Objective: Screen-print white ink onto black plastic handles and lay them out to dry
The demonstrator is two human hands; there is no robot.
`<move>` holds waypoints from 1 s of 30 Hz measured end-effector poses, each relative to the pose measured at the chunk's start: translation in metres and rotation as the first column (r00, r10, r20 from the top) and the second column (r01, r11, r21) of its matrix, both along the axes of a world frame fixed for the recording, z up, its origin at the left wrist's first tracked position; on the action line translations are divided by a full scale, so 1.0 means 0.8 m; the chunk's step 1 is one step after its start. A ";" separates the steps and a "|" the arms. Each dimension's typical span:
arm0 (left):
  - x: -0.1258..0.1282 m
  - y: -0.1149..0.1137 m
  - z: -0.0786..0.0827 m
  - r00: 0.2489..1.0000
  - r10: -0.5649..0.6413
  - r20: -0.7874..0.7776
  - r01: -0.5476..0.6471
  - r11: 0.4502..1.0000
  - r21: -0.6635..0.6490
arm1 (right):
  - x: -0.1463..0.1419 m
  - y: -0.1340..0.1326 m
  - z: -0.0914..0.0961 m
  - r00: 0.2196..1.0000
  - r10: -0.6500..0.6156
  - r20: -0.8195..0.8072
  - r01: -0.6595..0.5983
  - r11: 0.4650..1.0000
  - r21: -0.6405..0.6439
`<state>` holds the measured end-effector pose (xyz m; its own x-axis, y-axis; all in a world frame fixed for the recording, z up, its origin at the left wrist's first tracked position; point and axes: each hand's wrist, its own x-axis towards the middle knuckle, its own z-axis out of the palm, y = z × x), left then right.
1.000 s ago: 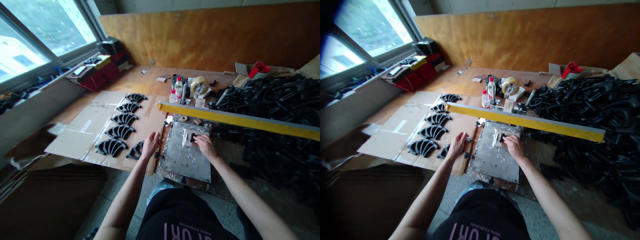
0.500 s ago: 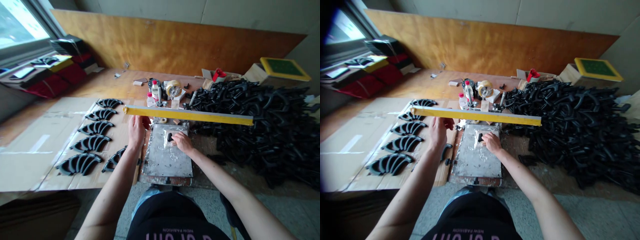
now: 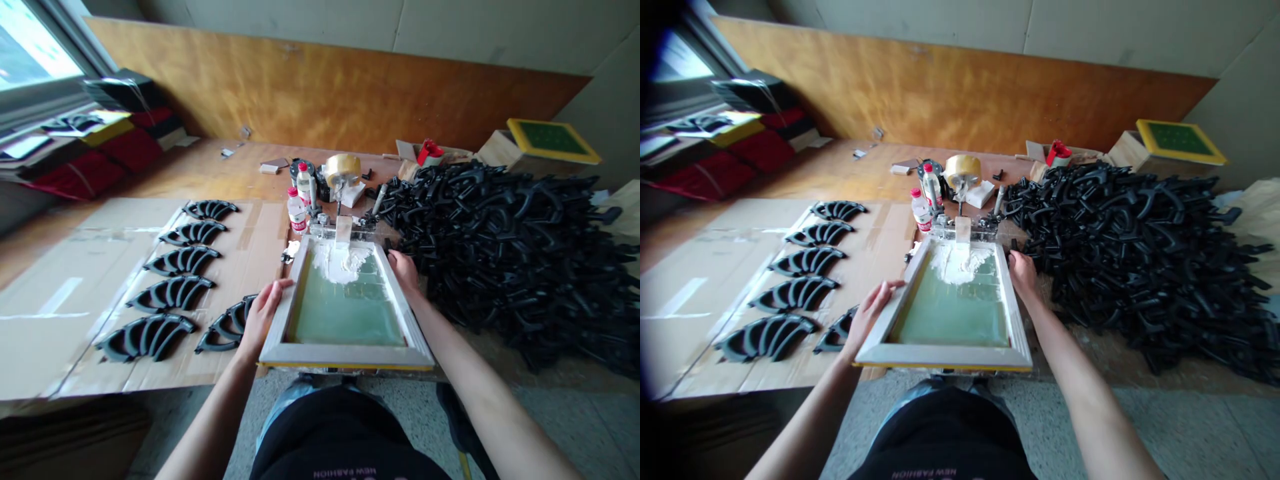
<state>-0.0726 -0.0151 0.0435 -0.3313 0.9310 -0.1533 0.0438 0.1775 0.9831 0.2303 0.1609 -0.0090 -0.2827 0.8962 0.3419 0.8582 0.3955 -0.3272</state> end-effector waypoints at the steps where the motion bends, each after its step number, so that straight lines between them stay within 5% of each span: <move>1: -0.001 -0.008 -0.016 0.999 -0.037 0.019 0.038 0.997 -0.073 | 0.003 0.009 0.007 0.998 -0.044 -0.053 0.046 0.998 0.040; 4: -0.002 -0.017 -0.064 0.994 -0.073 0.085 0.089 0.974 -0.206 | -0.030 0.032 0.026 0.993 0.053 -0.104 -0.036 0.985 0.166; 7: -0.002 -0.012 -0.097 0.998 -0.050 0.039 0.058 0.970 -0.235 | -0.089 0.046 0.033 0.965 0.259 0.051 -0.262 0.961 0.083; 10: -0.002 -0.006 -0.108 0.998 -0.055 0.014 0.057 0.969 -0.241 | -0.123 0.041 0.022 0.930 0.319 0.185 -0.308 0.948 -0.084; 13: -0.003 -0.004 -0.107 0.997 -0.071 0.029 0.076 0.963 -0.259 | -0.113 0.014 0.010 0.890 0.396 0.223 -0.375 0.917 -0.132; 19: -0.004 -0.005 -0.110 0.997 -0.079 0.006 0.078 0.965 -0.250 | -0.069 -0.023 0.032 0.647 0.744 0.166 -0.712 0.668 -0.216; 21: -0.004 -0.005 -0.112 0.997 -0.072 -0.014 0.067 0.966 -0.248 | -0.071 -0.020 0.037 0.670 0.727 0.149 -0.696 0.685 -0.216; 25: -0.005 -0.007 -0.106 0.998 -0.057 -0.003 0.055 0.968 -0.245 | -0.081 -0.031 0.019 0.802 0.576 0.157 -0.575 0.816 -0.057; 30: -0.004 -0.008 -0.092 0.999 -0.048 0.008 0.049 0.965 -0.256 | -0.076 -0.039 0.012 0.776 0.624 0.091 -0.619 0.782 -0.076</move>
